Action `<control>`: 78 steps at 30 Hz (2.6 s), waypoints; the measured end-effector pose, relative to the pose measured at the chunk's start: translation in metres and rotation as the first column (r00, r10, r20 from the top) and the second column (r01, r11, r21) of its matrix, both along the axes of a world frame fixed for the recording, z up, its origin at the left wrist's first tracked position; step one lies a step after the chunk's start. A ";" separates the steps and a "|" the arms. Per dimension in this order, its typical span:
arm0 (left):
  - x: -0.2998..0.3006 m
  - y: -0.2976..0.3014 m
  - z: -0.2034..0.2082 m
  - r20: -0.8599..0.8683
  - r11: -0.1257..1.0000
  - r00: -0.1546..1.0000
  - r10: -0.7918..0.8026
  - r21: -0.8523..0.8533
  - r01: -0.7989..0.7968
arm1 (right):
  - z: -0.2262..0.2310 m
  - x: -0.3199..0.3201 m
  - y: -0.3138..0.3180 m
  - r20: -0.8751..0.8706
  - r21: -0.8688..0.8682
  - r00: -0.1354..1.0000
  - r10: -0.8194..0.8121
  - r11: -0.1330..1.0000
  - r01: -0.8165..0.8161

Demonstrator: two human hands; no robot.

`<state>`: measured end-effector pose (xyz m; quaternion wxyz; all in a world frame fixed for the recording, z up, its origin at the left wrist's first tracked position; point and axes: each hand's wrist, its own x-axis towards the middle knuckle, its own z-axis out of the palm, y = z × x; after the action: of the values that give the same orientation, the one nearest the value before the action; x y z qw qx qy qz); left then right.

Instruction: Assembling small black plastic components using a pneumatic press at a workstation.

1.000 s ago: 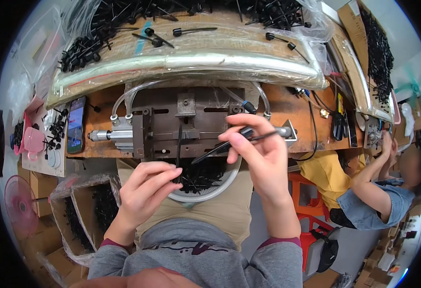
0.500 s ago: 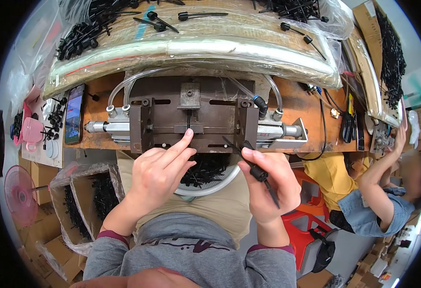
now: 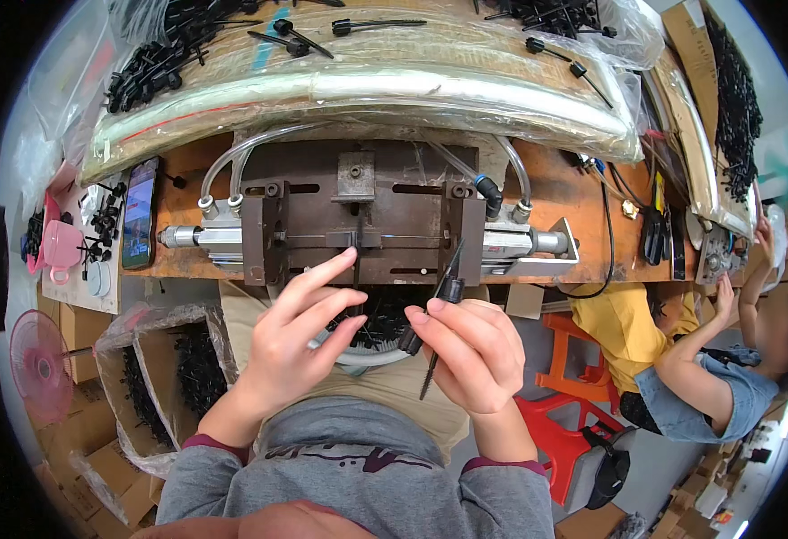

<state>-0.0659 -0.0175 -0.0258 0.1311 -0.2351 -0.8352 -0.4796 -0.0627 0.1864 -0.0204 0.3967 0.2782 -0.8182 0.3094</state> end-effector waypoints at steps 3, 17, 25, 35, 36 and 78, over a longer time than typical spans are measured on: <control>0.018 -0.002 -0.004 0.356 0.841 0.919 -0.170 0.538 -0.053 | -0.005 0.000 -0.003 -0.022 0.026 0.999 0.034 0.999 -0.033; 0.016 -0.002 0.003 -0.077 0.995 0.997 0.006 0.103 0.002 | -0.019 -0.001 -0.016 0.083 0.076 0.968 0.238 0.967 -0.244; -0.001 -0.002 -0.020 -0.293 0.972 0.953 0.074 -0.191 -0.134 | -0.021 0.002 -0.015 0.147 -0.206 0.985 0.086 0.977 -0.054; -0.012 0.001 -0.011 -0.294 0.876 0.955 0.045 -0.447 -0.179 | -0.007 0.025 -0.003 0.555 -0.560 0.782 0.283 0.823 0.099; -0.012 0.001 -0.011 -0.290 0.875 0.956 0.051 -0.447 -0.182 | -0.004 0.026 -0.001 0.607 -0.608 0.713 0.350 0.782 0.134; 0.024 -0.014 -0.003 -0.208 0.972 0.953 -0.219 -0.133 0.195 | -0.009 0.010 -0.025 0.476 -0.879 0.448 0.757 0.413 0.238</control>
<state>-0.0416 -0.0312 -0.0286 0.1588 -0.3802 -0.8114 -0.4146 -0.0529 0.1613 -0.0294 -0.0477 -0.0077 -0.5432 0.8382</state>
